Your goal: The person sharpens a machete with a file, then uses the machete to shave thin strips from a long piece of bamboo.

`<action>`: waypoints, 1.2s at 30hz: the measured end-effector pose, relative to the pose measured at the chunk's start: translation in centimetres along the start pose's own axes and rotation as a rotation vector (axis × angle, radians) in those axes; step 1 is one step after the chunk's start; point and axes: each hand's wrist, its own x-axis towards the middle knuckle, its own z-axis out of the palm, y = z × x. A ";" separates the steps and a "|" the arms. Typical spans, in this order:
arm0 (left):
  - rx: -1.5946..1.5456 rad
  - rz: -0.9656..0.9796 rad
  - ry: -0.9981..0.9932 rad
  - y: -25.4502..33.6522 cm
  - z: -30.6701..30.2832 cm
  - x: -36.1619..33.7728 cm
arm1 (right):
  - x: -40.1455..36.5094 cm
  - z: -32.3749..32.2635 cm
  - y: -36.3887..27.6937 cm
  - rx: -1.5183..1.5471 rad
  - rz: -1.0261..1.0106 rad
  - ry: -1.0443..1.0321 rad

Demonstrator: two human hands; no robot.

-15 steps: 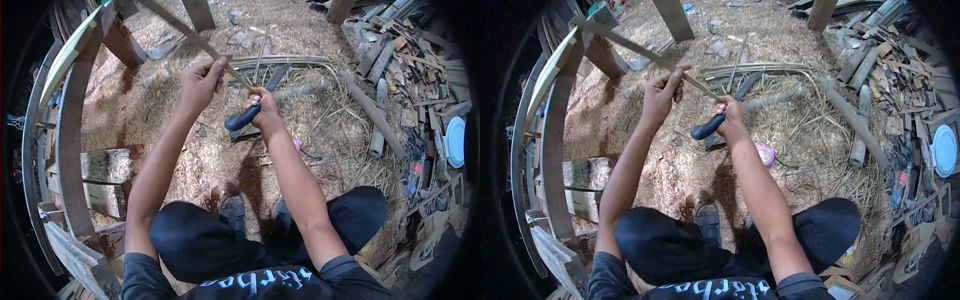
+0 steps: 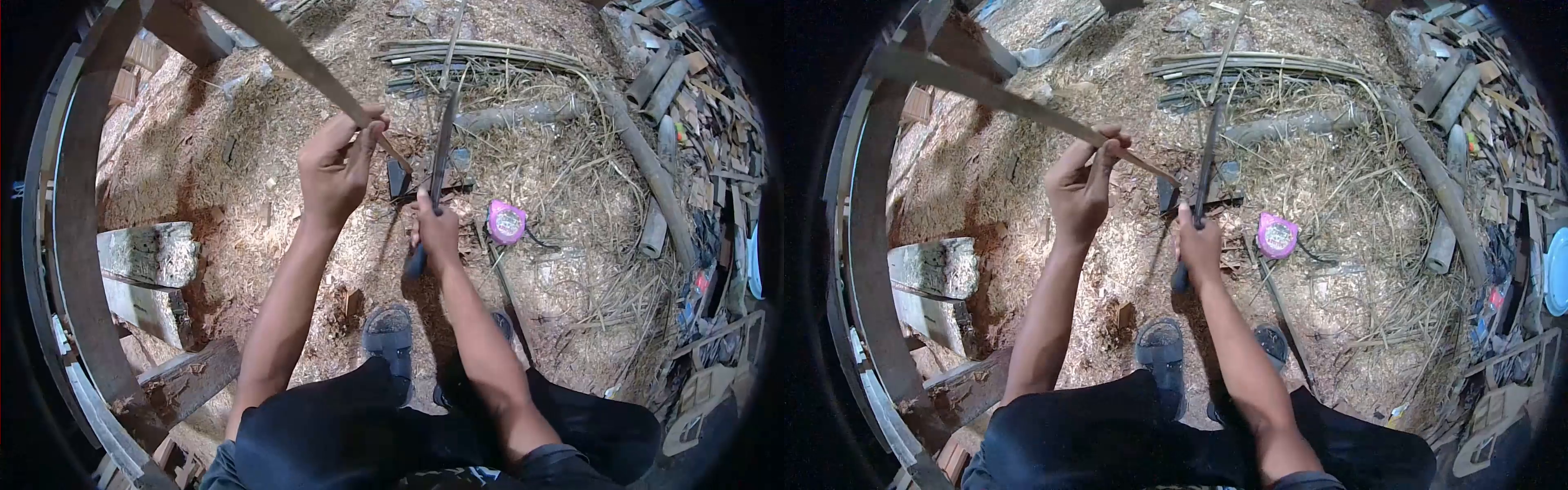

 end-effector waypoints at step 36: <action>-0.154 -0.110 -0.053 -1.6 -0.2 1.4 | 0.3 0.5 2.3 -0.616 -0.366 0.034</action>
